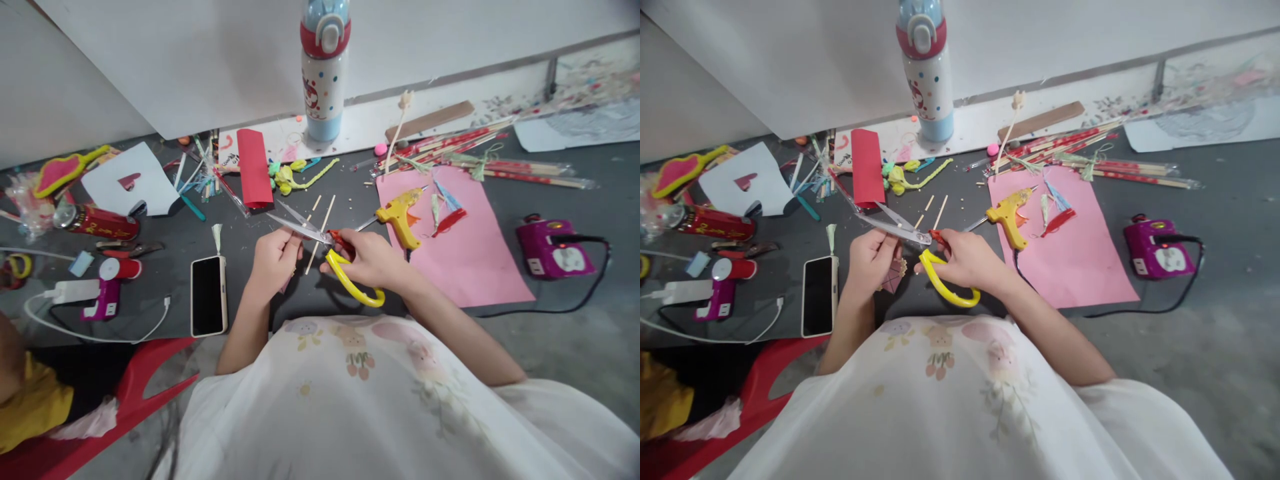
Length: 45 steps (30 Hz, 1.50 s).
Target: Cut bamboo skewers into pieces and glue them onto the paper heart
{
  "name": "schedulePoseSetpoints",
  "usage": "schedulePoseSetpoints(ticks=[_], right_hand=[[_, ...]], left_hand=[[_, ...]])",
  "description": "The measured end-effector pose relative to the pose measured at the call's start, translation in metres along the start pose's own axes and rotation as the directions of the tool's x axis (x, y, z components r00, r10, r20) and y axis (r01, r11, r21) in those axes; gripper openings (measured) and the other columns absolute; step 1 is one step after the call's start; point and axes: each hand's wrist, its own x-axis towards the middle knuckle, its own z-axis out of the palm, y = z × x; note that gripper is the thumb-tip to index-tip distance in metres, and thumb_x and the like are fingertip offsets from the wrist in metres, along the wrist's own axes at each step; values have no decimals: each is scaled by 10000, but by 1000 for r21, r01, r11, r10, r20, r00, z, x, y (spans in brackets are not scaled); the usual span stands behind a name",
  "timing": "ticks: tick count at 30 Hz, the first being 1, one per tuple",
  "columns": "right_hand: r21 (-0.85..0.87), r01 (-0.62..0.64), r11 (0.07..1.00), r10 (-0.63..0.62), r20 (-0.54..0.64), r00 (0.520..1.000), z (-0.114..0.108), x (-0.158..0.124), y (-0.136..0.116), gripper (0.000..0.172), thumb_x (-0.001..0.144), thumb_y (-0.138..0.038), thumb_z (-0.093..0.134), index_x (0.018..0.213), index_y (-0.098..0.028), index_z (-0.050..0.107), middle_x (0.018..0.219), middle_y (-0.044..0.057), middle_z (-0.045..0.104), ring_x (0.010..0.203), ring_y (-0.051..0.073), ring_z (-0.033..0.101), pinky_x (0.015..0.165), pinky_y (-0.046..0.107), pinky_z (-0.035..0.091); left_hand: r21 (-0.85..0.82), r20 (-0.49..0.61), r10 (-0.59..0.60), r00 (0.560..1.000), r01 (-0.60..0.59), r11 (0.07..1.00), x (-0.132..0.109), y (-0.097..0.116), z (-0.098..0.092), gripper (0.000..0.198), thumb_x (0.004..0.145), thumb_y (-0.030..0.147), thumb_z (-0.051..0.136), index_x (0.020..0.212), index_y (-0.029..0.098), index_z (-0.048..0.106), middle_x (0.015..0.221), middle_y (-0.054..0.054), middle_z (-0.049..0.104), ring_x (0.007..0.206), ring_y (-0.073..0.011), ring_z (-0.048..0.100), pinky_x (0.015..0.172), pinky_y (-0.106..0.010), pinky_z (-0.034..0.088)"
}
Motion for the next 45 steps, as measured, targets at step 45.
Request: schedulePoseSetpoints(ticks=[45], right_hand=[[286,-119,951,121,12,993,31,15,10,349,752,-533,463,676,-194,498,624,10,533,601,154,494,566,287,365]], left_hand=[[427,-207,371,905,-258,867,6,38,22,211,911,255,405,780,170,546,762,-57,587,769,-168,495,746,-320,365]])
